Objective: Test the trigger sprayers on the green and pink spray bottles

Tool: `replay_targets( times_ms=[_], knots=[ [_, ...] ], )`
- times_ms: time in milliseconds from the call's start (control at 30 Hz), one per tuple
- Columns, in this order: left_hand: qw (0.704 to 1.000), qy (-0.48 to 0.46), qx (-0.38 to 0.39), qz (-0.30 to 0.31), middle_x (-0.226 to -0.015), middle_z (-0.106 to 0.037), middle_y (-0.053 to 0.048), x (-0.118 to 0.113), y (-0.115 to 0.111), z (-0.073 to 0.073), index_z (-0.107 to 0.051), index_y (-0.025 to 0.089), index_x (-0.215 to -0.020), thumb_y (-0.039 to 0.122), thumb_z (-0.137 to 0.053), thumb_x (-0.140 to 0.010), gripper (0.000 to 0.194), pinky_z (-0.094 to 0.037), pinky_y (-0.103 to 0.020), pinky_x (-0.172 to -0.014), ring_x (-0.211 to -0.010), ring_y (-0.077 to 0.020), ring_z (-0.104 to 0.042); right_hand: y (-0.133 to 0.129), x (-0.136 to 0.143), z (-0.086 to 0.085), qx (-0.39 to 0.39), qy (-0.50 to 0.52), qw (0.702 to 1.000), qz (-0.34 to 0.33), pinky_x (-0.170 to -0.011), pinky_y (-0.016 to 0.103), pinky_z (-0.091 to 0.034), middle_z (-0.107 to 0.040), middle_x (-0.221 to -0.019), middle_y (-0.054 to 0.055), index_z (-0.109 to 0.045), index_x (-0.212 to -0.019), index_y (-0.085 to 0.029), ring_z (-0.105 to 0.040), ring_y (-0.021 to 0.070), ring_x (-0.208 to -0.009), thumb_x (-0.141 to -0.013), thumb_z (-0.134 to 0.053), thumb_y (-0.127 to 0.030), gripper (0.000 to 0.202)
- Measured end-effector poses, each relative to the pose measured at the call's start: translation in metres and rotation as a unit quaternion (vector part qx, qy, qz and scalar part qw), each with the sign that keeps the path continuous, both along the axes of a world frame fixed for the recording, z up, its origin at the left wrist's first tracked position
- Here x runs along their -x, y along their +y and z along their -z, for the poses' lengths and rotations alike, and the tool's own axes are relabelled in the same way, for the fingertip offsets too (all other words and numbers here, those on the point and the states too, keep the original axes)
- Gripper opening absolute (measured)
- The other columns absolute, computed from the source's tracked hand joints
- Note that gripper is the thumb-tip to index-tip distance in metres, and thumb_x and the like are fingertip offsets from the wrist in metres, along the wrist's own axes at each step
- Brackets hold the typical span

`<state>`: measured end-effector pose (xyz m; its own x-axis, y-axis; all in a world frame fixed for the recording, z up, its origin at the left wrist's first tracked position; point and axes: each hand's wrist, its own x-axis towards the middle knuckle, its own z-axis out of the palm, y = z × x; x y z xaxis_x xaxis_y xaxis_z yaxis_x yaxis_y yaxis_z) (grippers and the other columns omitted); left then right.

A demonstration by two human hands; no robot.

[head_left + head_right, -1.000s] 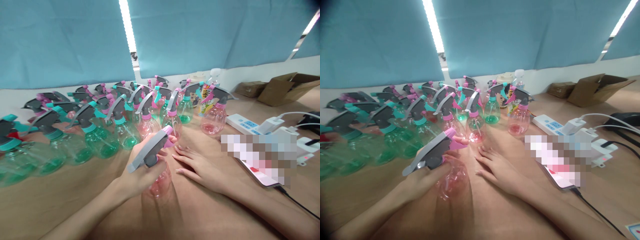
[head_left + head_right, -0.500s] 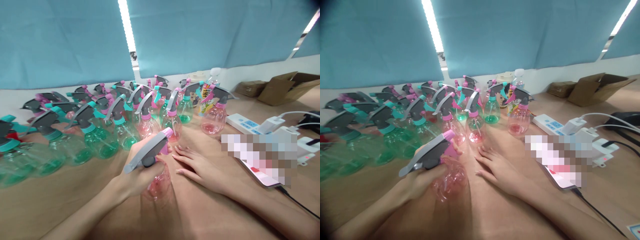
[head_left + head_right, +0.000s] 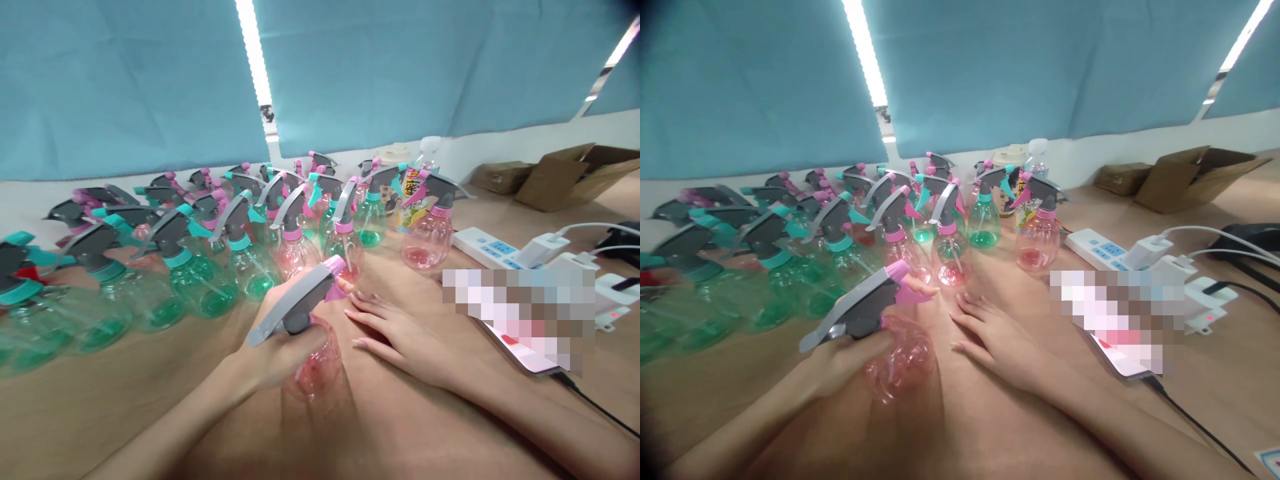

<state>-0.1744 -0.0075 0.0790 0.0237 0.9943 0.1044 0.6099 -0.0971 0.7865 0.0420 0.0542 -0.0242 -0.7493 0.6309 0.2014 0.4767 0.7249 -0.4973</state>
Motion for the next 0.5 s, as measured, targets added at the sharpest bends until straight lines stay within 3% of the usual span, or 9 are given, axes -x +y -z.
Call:
replay_targets(
  times_ms=[300, 500],
  knots=[
    [0.999, -0.046, -0.023, 0.002, -0.066, -0.061, 0.001, -0.011, -0.001, -0.004, -0.065, 0.024, -0.088, 0.022, -0.048, -0.066, 0.028, -0.054, -0.031, -0.065, -0.078, -0.0237, -0.064, 0.000, 0.001, -0.002, 0.000, -0.030, 1.000, 0.000, -0.115, 0.053, -0.028, -0.041, -0.150, 0.011, -0.049, -0.140, -0.019, -0.031, 0.0300, -0.141, -0.096, -0.045, -0.051, 0.055],
    [0.996, -0.079, -0.015, 0.026, -0.078, -0.068, -0.002, -0.013, 0.000, -0.007, -0.064, 0.025, -0.091, 0.022, -0.048, -0.066, 0.031, -0.057, -0.034, -0.075, -0.090, -0.0250, -0.066, 0.001, 0.000, 0.000, 0.006, -0.012, 1.000, 0.001, -0.114, 0.054, -0.029, -0.040, -0.150, 0.010, -0.050, -0.139, -0.021, -0.032, 0.0303, -0.141, -0.095, -0.046, -0.052, 0.054]
  ],
)
